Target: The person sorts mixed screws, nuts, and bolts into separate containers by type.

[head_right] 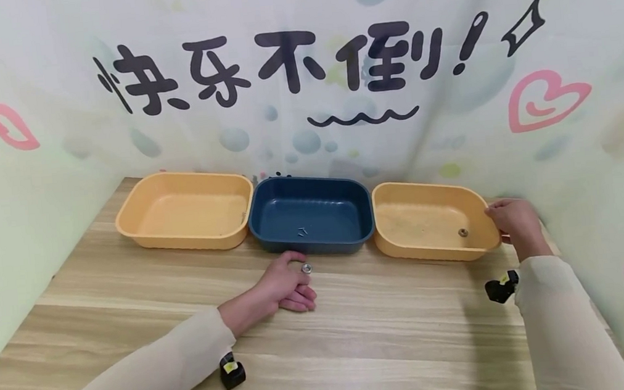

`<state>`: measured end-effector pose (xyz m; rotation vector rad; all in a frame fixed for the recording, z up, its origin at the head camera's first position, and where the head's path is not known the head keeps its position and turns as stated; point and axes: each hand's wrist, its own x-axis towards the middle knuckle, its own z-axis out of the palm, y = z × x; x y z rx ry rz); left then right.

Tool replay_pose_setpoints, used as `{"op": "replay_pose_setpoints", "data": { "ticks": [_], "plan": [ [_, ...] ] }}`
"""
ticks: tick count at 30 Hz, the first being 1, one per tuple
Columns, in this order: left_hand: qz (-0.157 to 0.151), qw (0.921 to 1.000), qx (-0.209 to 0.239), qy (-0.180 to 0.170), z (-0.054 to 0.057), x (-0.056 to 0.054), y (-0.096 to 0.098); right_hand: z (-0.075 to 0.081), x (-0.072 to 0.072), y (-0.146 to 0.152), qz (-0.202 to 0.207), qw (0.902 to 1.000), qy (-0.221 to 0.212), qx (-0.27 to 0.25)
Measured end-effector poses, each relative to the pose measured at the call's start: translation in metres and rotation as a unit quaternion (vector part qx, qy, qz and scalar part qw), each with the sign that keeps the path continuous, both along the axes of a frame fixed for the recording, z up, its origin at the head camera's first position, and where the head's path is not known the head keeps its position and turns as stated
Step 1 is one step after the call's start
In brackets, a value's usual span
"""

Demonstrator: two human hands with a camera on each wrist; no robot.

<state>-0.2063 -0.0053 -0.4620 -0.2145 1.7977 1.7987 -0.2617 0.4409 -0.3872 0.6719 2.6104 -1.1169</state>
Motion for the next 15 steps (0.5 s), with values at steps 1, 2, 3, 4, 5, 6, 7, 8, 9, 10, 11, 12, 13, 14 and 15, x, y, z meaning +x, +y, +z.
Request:
{"op": "replay_pose_setpoints", "data": {
  "ticks": [1, 2, 3, 4, 5, 6, 7, 8, 9, 10, 11, 12, 13, 14, 15],
  "plan": [
    [0.000, 1.0000, -0.004, 0.004, 0.0000, 0.0004, 0.0014, 0.0000, 0.0001, 0.0001, 0.001, 1.0000, 0.000, 0.001],
    [-0.001, 1.0000, -0.008, 0.006, 0.0000, 0.0007, 0.0028, -0.0001, 0.0003, 0.0002, 0.002, 1.0000, 0.001, 0.002],
    [-0.003, 0.9999, -0.011, 0.007, 0.0000, 0.0010, 0.0042, -0.0002, 0.0006, 0.0002, 0.002, 1.0000, 0.001, 0.002],
    [-0.003, 0.9999, -0.014, 0.008, 0.0000, 0.0015, 0.0053, -0.0006, 0.0006, 0.0003, 0.001, 1.0000, 0.001, 0.002],
    [-0.004, 0.9998, -0.018, 0.010, -0.0002, 0.0020, 0.0062, -0.0009, 0.0006, 0.0006, -0.001, 1.0000, 0.000, 0.002],
    [-0.006, 0.9996, -0.023, 0.012, -0.0001, 0.0026, 0.0070, -0.0013, 0.0005, 0.0008, -0.003, 1.0000, 0.000, 0.002],
    [-0.007, 0.9995, -0.028, 0.014, -0.0002, 0.0032, 0.0076, -0.0016, 0.0006, 0.0010, -0.004, 1.0000, -0.001, 0.002],
    [-0.008, 0.9993, -0.033, 0.016, -0.0001, 0.0037, 0.0081, -0.0019, 0.0006, 0.0012, -0.005, 1.0000, -0.001, 0.002],
    [-0.009, 0.9991, -0.037, 0.017, -0.0002, 0.0042, 0.0084, -0.0022, 0.0006, 0.0015, -0.006, 1.0000, -0.002, 0.002],
    [-0.011, 0.9989, -0.043, 0.018, 0.0003, 0.0047, 0.0085, -0.0025, 0.0005, 0.0018, -0.006, 1.0000, -0.003, 0.003],
    [-0.012, 0.9986, -0.047, 0.019, 0.0007, 0.0050, 0.0085, -0.0026, 0.0005, 0.0019, -0.006, 1.0000, -0.004, 0.002],
    [-0.014, 0.9983, -0.053, 0.019, 0.0012, 0.0052, 0.0084, -0.0027, 0.0005, 0.0018, -0.007, 1.0000, -0.004, 0.002],
    [-0.017, 0.9981, -0.056, 0.018, 0.0018, 0.0052, 0.0082, -0.0027, 0.0006, 0.0017, -0.007, 1.0000, -0.003, 0.002],
    [-0.021, 0.9979, -0.060, 0.016, 0.0023, 0.0052, 0.0079, -0.0028, 0.0005, 0.0015, -0.008, 1.0000, -0.003, 0.002],
    [-0.025, 0.9976, -0.063, 0.014, 0.0026, 0.0050, 0.0076, -0.0029, 0.0004, 0.0012, -0.008, 1.0000, -0.002, 0.001]
  ]
}}
